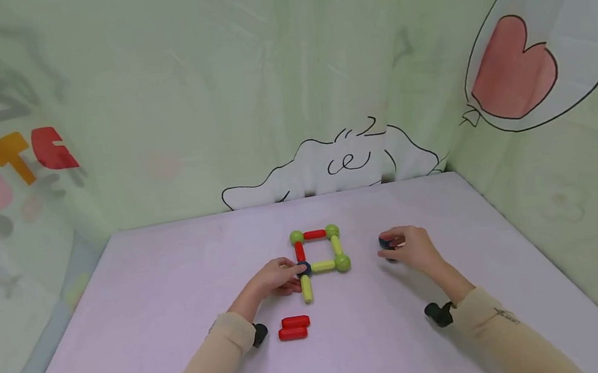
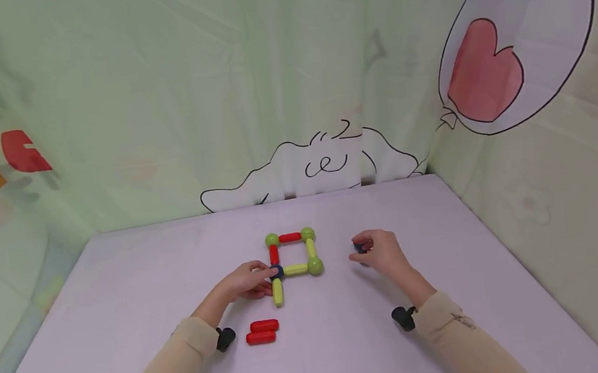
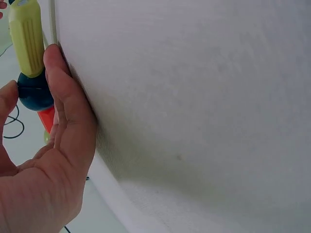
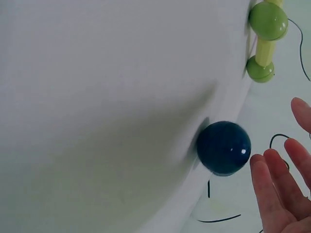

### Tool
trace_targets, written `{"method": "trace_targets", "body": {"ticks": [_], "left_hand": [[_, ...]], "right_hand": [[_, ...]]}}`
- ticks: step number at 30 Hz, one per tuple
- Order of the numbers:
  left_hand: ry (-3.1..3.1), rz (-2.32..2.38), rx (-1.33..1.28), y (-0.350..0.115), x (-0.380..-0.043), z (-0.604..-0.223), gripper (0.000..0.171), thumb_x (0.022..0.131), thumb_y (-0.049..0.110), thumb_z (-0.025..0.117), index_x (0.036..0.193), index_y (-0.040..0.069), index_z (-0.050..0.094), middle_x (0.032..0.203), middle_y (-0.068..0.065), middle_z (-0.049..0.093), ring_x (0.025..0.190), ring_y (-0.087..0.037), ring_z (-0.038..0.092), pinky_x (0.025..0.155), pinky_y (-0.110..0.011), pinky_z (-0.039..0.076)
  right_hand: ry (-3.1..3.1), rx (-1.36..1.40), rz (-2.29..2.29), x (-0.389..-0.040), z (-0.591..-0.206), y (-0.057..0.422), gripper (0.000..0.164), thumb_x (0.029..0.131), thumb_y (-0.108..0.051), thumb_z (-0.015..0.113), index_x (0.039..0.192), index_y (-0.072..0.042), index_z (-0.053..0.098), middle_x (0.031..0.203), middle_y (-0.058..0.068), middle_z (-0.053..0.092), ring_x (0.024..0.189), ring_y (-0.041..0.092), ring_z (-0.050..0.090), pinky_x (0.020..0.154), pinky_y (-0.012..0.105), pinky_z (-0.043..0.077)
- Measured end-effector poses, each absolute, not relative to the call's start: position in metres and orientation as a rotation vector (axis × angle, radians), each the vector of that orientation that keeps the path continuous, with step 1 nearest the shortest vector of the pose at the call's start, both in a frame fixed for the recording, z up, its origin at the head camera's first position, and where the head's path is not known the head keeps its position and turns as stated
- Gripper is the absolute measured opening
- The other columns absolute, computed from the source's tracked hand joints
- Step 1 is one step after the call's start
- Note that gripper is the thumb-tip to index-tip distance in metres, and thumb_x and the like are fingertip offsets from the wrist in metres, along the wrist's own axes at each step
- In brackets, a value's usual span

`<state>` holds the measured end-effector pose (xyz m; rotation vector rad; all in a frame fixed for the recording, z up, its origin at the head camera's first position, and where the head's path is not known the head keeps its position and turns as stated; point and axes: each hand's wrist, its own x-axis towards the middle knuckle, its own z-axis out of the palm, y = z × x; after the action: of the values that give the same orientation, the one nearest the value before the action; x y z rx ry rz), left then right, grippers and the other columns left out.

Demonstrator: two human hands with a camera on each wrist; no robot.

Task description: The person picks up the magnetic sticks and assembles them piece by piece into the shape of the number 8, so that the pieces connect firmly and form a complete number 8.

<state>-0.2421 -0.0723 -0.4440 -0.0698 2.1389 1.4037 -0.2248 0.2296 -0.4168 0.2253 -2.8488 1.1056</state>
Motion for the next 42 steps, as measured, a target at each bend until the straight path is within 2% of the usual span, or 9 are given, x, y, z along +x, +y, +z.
{"method": "trace_targets", "body": {"ticks": [12, 21, 33, 42], "left_hand": [[2.2, 1.368, -0.076, -0.068, -0.238, -0.436, 0.036, 0.088, 0.028, 0.06, 0.11, 0.001, 0.051, 0.079, -0.01, 0.062, 0.059, -0.014, 0.061, 0.06, -0.024, 0.051], [2.179, 1.382, -0.102, -0.067, -0.239, -0.433, 0.033, 0.089, 0.026, 0.06, 0.108, 0.0, 0.051, 0.08, -0.012, 0.063, 0.059, -0.014, 0.061, 0.059, -0.024, 0.051], [2.184, 1.406, -0.106, -0.067, -0.243, -0.437, 0.033, 0.09, 0.025, 0.059, 0.11, 0.0, 0.051, 0.081, -0.013, 0.061, 0.058, -0.014, 0.059, 0.059, -0.024, 0.052], [2.133, 1.421, -0.149, -0.069, -0.245, -0.436, 0.037, 0.089, 0.026, 0.059, 0.115, 0.0, 0.049, 0.083, -0.014, 0.062, 0.057, -0.015, 0.061, 0.056, -0.024, 0.052]], "right_hand": [[-2.905, 0.197, 1.012, -0.223, -0.417, 0.242, 0.029, 0.074, -0.01, 0.074, 0.095, 0.007, 0.066, 0.095, 0.022, 0.064, 0.088, 0.035, 0.059, 0.074, 0.042, 0.049], [-2.967, 0.239, 0.965, -0.221, -0.422, 0.245, 0.022, 0.071, -0.006, 0.076, 0.088, 0.005, 0.069, 0.087, 0.018, 0.066, 0.076, 0.028, 0.062, 0.065, 0.036, 0.049], [-3.041, 0.229, 1.074, -0.213, -0.423, 0.226, 0.023, 0.071, -0.008, 0.076, 0.09, 0.002, 0.069, 0.087, 0.011, 0.064, 0.077, 0.022, 0.059, 0.064, 0.031, 0.05], [-3.107, 0.367, 1.222, -0.211, -0.429, 0.208, 0.024, 0.072, -0.012, 0.077, 0.093, -0.001, 0.069, 0.086, 0.005, 0.066, 0.073, 0.015, 0.059, 0.064, 0.028, 0.051]]}}
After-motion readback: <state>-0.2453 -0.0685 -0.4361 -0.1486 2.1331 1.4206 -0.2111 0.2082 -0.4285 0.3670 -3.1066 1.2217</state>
